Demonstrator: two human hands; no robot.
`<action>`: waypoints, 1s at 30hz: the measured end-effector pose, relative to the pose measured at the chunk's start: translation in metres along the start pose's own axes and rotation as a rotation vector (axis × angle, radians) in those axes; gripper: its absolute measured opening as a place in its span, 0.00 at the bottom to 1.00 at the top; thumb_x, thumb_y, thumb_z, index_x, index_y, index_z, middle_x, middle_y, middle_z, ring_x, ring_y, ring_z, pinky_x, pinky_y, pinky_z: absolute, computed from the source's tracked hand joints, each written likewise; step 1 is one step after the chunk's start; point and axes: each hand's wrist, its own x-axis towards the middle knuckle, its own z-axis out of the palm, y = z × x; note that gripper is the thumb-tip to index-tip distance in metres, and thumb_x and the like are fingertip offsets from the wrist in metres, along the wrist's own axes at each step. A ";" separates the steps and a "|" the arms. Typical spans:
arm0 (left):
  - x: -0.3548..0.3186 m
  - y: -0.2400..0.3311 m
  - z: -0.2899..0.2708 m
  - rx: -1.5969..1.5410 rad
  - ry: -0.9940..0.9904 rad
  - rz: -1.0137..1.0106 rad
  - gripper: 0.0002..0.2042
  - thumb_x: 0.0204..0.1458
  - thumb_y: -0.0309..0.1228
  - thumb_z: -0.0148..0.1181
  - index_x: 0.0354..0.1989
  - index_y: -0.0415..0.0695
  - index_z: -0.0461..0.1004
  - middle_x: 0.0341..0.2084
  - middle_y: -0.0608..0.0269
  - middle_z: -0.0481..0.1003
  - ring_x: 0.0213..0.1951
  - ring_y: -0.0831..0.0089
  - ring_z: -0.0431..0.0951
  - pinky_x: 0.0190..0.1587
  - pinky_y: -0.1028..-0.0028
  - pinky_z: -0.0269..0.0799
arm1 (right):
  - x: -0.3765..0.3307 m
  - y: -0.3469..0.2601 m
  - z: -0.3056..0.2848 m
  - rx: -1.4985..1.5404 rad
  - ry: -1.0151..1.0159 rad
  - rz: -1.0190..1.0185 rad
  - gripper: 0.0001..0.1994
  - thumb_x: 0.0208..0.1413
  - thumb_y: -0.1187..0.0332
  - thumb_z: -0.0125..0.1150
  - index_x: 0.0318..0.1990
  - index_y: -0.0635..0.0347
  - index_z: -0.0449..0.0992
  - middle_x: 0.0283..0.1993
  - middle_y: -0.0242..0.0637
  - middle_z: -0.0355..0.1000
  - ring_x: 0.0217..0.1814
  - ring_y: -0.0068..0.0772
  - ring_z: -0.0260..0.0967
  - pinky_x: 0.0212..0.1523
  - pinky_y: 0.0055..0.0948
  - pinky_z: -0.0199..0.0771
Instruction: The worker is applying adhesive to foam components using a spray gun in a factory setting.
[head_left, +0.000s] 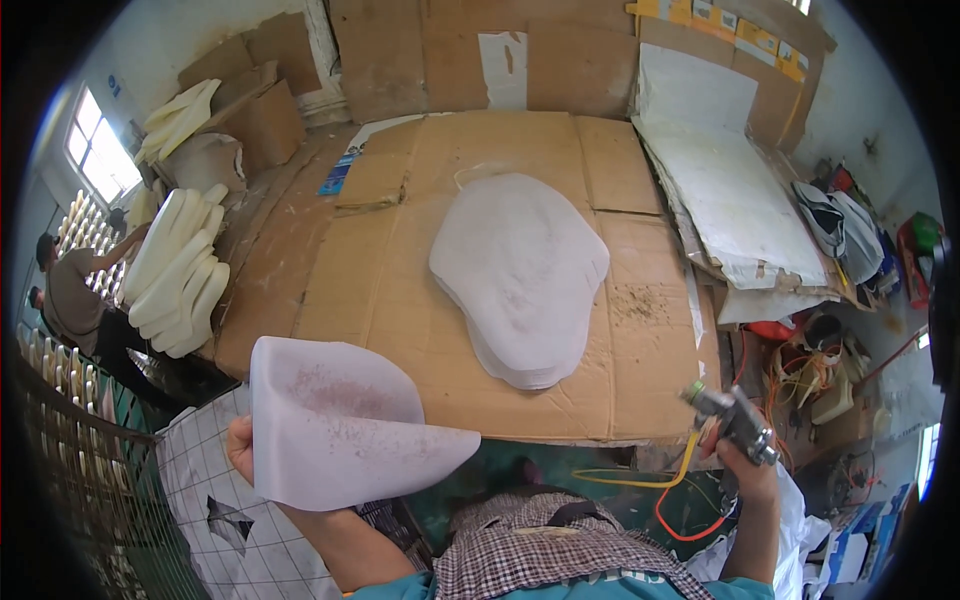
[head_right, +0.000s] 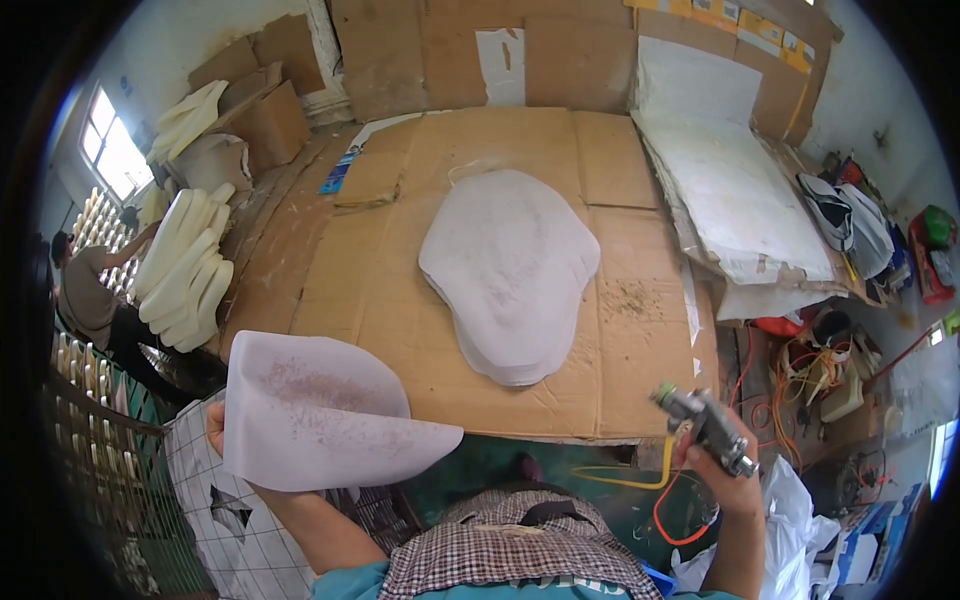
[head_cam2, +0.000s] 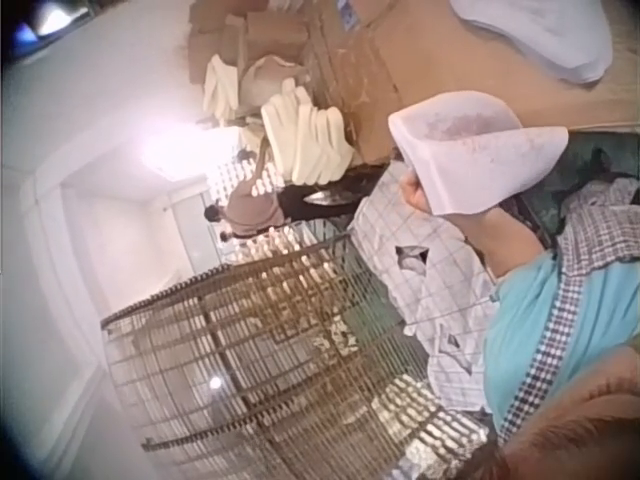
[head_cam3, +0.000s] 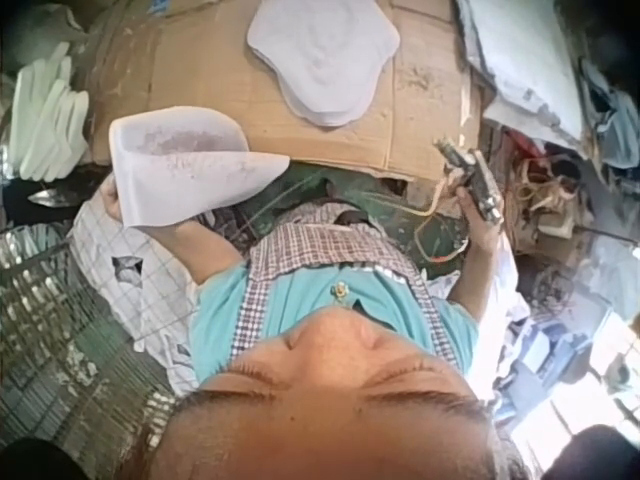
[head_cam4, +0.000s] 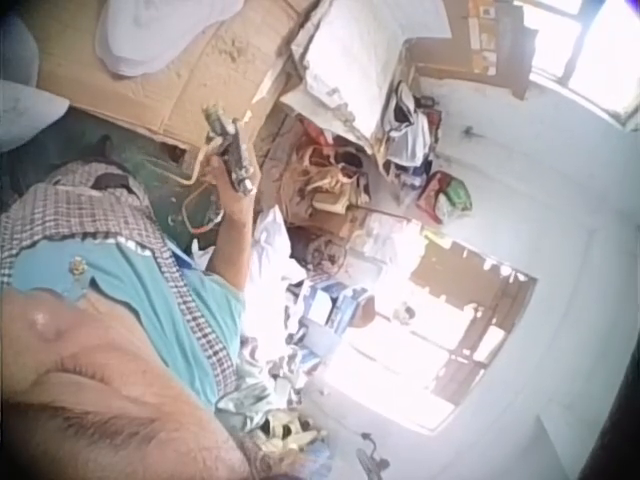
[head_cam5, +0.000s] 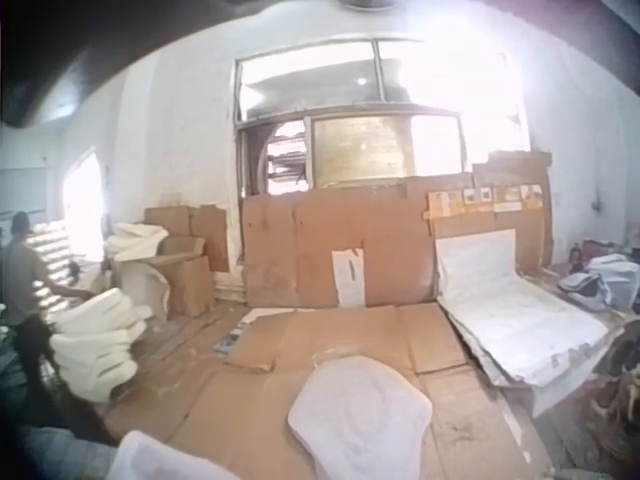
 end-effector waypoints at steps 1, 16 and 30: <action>0.000 -0.001 -0.003 -0.059 -0.050 -0.024 0.25 0.39 0.33 0.43 0.45 0.28 0.66 0.42 0.41 0.70 0.42 0.50 0.73 0.48 0.53 0.66 | 0.001 0.001 -0.002 0.000 0.003 0.003 0.25 0.45 0.74 0.58 0.53 0.67 0.60 0.30 0.35 0.68 0.27 0.25 0.68 0.30 0.25 0.71; 0.002 -0.006 -0.006 -0.027 0.080 0.005 0.19 0.43 0.35 0.45 0.36 0.32 0.71 0.39 0.42 0.72 0.40 0.47 0.73 0.46 0.51 0.66 | 0.015 0.009 -0.001 0.087 0.020 0.055 0.22 0.42 0.73 0.59 0.48 0.67 0.64 0.28 0.37 0.69 0.28 0.28 0.69 0.32 0.27 0.71; 0.017 -0.031 0.036 0.483 0.185 0.494 0.13 0.47 0.32 0.43 0.24 0.37 0.72 0.20 0.56 0.74 0.22 0.68 0.76 0.27 0.72 0.73 | 0.214 0.241 -0.011 -0.611 0.159 -0.452 0.24 0.48 0.67 0.58 0.53 0.62 0.60 0.32 0.32 0.68 0.33 0.25 0.68 0.34 0.25 0.67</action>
